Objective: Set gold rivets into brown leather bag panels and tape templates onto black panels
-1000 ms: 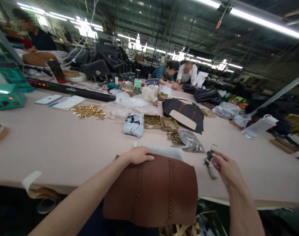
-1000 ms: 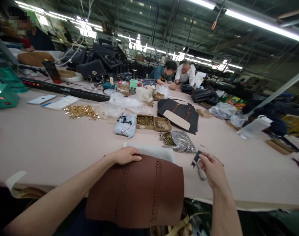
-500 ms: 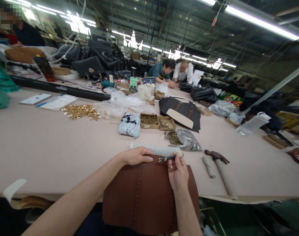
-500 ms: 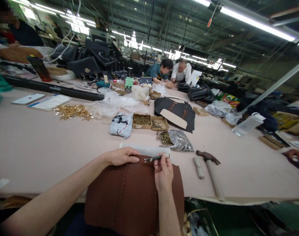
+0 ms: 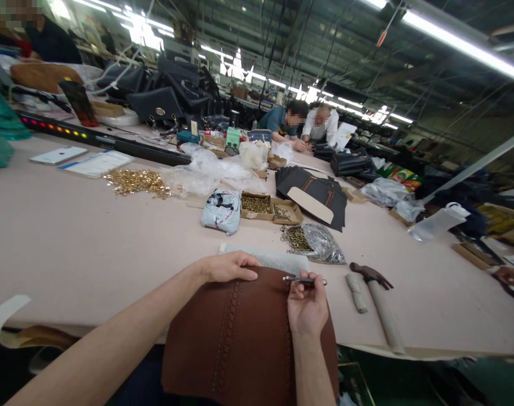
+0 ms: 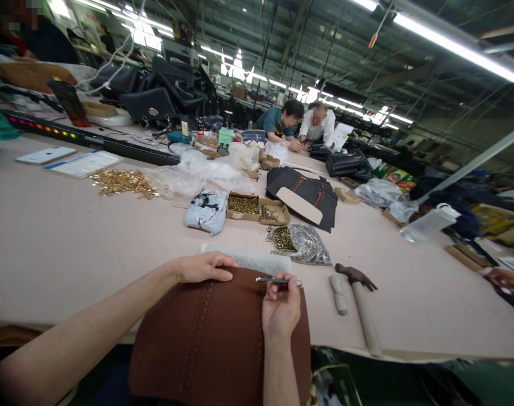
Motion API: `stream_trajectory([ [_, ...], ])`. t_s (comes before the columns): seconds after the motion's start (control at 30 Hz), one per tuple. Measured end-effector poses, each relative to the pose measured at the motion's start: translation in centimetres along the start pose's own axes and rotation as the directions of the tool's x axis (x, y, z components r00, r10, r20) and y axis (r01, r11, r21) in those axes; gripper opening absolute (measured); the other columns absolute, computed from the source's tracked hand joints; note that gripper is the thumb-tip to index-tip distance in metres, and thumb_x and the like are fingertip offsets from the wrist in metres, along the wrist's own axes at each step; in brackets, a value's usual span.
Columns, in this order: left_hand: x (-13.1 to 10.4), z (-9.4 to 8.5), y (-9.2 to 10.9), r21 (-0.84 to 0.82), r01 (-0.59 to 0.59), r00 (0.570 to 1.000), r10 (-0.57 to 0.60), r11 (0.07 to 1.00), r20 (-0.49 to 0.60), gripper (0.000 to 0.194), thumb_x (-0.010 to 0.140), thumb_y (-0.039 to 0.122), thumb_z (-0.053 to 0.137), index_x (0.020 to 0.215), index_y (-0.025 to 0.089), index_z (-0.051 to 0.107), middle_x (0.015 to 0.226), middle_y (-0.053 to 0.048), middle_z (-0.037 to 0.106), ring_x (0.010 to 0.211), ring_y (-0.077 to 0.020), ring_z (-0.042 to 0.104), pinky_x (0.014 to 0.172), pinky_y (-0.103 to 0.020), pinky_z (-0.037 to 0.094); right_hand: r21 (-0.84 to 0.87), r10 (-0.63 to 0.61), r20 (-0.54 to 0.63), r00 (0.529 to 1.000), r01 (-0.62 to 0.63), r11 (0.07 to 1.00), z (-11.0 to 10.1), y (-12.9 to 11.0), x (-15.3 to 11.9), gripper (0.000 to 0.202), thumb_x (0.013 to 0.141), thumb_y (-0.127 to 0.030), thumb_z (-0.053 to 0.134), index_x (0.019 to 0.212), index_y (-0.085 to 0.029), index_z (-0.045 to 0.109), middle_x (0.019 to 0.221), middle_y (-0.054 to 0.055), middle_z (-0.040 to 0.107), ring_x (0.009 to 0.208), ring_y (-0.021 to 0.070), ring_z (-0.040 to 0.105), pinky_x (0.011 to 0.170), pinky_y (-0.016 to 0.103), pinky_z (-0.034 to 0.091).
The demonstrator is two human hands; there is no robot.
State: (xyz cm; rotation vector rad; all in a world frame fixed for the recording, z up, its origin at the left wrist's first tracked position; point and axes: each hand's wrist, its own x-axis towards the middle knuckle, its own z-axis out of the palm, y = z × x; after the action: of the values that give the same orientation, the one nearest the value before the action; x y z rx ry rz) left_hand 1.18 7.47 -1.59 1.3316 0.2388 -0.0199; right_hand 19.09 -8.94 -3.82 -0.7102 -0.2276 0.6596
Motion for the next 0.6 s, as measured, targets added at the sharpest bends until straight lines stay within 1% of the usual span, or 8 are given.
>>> stream_trajectory([
  [0.1, 0.0, 0.0, 0.0, 0.004, 0.001, 1.0, -0.001, 1.0, -0.008, 0.048, 0.08, 0.052, 0.085, 0.112, 0.017, 0.075, 0.102, -0.005, 0.078, 0.079, -0.0141, 0.067, 0.079, -0.025, 0.05, -0.094, -0.086, 0.001, 0.996, 0.086, 0.992, 0.3, 0.1, -0.6, 0.028, 0.085, -0.041, 0.076, 0.08, -0.02, 0.058, 0.077, -0.003, 0.059, 0.053, 0.0064, 0.044, 0.044, 0.017, 0.031],
  [0.23, 0.1, 0.0, 0.1, 0.002, 0.008, 1.0, -0.008, 1.0, -0.015, 0.05, 0.078, 0.05, 0.087, 0.114, 0.018, 0.074, 0.106, -0.006, 0.078, 0.081, -0.0141, 0.067, 0.081, -0.026, 0.05, -0.202, -0.181, 0.031, 0.983, 0.184, 0.962, 0.7, 0.3, -1.2, 0.027, 0.09, -0.041, 0.069, 0.08, -0.02, 0.056, 0.076, -0.003, 0.059, 0.052, 0.0069, 0.044, 0.045, 0.019, 0.031],
  [0.37, 0.3, 0.0, 0.2, -0.007, 0.012, 1.0, -0.013, 1.0, -0.028, 0.051, 0.077, 0.047, 0.088, 0.115, 0.018, 0.074, 0.108, -0.006, 0.077, 0.082, -0.0144, 0.067, 0.082, -0.027, 0.05, -0.275, -0.211, 0.035, 0.977, 0.212, 0.938, 1.0, 0.4, -1.5, 0.026, 0.092, -0.041, 0.068, 0.081, -0.02, 0.056, 0.078, -0.002, 0.059, 0.053, 0.0078, 0.045, 0.043, 0.02, 0.027],
  [0.53, 0.5, 0.1, 0.2, -0.003, 0.0, 0.999, 0.0, 1.0, -0.043, 0.049, 0.077, 0.045, 0.088, 0.115, 0.018, 0.073, 0.108, -0.006, 0.077, 0.085, -0.0153, 0.067, 0.084, -0.028, 0.049, -0.294, -0.238, 0.017, 0.971, 0.233, 0.927, 1.1, 0.2, -1.9, 0.026, 0.093, -0.04, 0.068, 0.081, -0.02, 0.056, 0.077, -0.003, 0.058, 0.056, 0.0086, 0.046, 0.047, 0.02, 0.033],
  [0.6, 0.5, 0.1, 0.1, -0.01, -0.001, 0.999, 0.001, 1.0, -0.042, 0.048, 0.078, 0.045, 0.088, 0.115, 0.018, 0.073, 0.108, -0.005, 0.077, 0.085, -0.0153, 0.067, 0.084, -0.028, 0.049, -0.293, -0.235, 0.014, 0.972, 0.229, 0.928, 1.1, 0.2, -1.9, 0.026, 0.093, -0.041, 0.068, 0.082, -0.021, 0.056, 0.077, -0.003, 0.058, 0.056, 0.0085, 0.046, 0.046, 0.02, 0.033],
])
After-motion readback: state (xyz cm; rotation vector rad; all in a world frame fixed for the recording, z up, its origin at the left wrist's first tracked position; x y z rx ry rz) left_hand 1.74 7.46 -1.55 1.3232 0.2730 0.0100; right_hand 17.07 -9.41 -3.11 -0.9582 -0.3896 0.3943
